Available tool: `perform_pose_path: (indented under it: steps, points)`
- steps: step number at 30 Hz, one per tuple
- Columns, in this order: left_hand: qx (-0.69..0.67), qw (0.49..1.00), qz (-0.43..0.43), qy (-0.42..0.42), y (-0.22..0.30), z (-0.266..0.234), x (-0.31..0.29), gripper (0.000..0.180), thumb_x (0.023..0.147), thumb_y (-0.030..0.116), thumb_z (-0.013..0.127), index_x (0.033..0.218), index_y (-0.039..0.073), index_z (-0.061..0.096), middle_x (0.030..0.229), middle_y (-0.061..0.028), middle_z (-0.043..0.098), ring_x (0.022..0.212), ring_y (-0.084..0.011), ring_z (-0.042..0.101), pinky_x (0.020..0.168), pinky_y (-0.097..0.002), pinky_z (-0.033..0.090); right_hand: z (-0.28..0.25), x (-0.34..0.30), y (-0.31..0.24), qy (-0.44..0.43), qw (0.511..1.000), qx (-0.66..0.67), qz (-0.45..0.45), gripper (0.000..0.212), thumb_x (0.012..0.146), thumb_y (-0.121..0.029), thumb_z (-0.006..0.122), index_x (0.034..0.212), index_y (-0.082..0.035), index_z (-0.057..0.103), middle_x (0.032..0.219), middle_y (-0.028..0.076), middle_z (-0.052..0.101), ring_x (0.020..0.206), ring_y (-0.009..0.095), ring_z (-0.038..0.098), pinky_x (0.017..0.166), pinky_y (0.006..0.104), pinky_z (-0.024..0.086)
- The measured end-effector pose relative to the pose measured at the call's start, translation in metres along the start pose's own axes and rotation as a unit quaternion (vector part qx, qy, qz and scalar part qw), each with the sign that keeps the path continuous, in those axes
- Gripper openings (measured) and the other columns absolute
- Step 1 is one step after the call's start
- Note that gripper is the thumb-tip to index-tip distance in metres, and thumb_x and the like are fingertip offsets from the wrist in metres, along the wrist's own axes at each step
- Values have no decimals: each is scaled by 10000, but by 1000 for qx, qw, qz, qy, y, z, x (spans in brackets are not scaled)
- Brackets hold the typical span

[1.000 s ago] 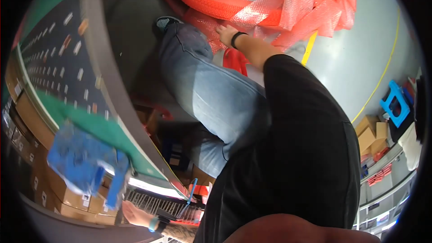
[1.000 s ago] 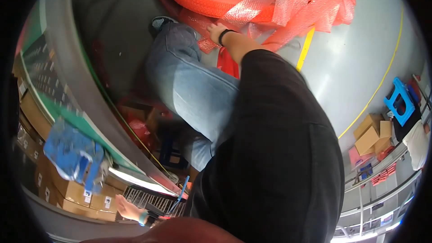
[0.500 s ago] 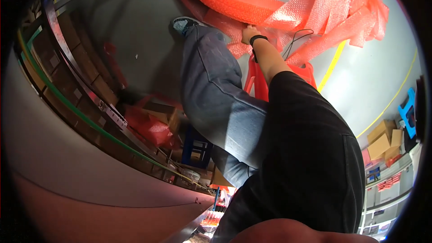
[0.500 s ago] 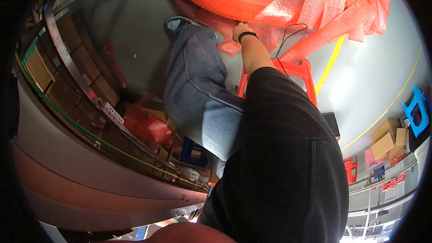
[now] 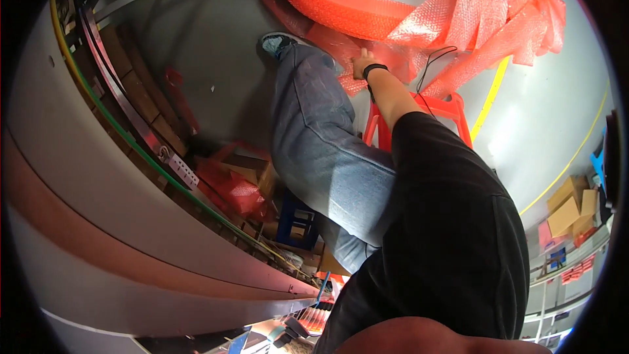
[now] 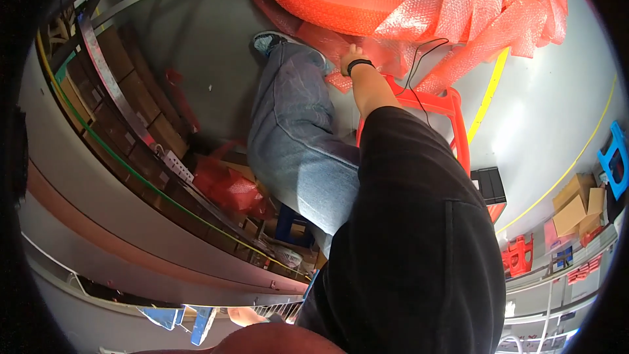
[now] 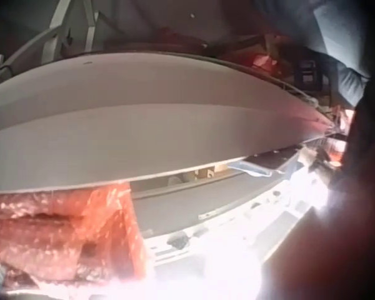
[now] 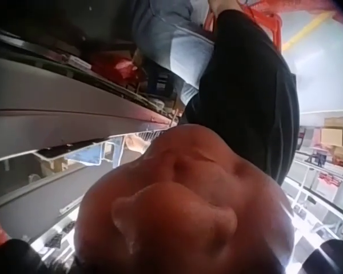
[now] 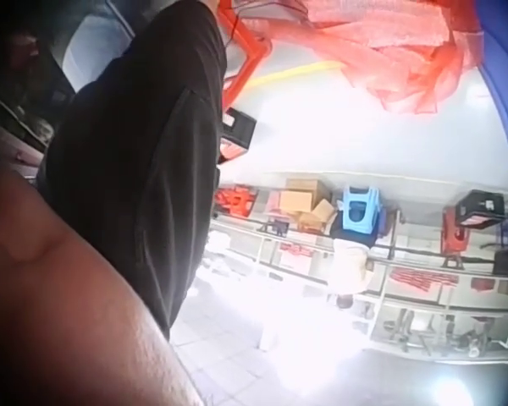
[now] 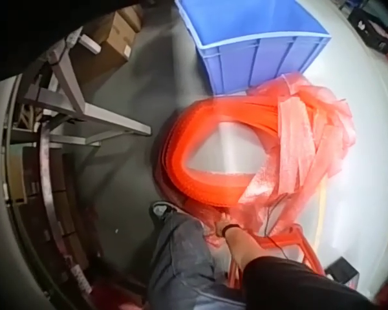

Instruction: The person picks up a circuit board from a stack, wraps it in bubble wrap, and secures the wrap with tape before placing it on a new stack.

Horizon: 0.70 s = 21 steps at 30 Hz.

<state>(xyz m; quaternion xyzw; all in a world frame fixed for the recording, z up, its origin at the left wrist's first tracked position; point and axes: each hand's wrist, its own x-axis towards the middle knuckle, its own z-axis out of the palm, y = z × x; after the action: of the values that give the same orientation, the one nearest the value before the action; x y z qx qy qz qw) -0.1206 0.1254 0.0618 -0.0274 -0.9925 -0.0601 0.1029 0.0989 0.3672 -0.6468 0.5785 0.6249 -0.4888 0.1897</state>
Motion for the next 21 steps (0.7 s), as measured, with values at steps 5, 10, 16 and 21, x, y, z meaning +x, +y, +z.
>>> perform_pose_path:
  steps: [5, 10, 16, 21]
  points:
    - [-4, 1000, 12, -19, 5, 12, -7, 246, 958, 136, 640, 1171, 20, 682, 1135, -116, 692, 1026, -209, 654, 799, -319, 541, -7, 26, 26, 31, 998, 48, 41, 370, 799, -132, 677, 1158, -46, 685, 1095, 198, 662, 1128, 343, 641, 942, 430, 535]
    - [-16, 999, 48, 9, 22, -4, -16, 243, 957, 133, 639, 1169, 22, 681, 1135, -123, 691, 1037, -218, 658, 811, -325, 551, -74, -39, 4, 112, 942, 282, -141, 238, 762, -28, 653, 1000, -15, 654, 859, 136, 682, 913, 274, 684, 811, 388, 543]
    - [-133, 969, 190, 85, 72, -41, -65, 275, 970, 115, 639, 1190, -50, 654, 1134, -172, 686, 1011, -246, 672, 887, -350, 570, -327, -209, 49, 9, 799, 485, -355, 254, 895, 22, 641, 1140, -48, 631, 1121, 34, 655, 963, 124, 633, 856, 298, 521]
    - [-323, 862, 382, 79, 84, -84, -116, 255, 971, 38, 600, 1188, -88, 642, 1148, -197, 682, 1030, -260, 681, 918, -360, 572, -475, -339, 26, 25, 695, 552, -460, 305, 900, -59, 684, 1191, 16, 636, 1133, 121, 699, 993, 185, 682, 919, 299, 530]
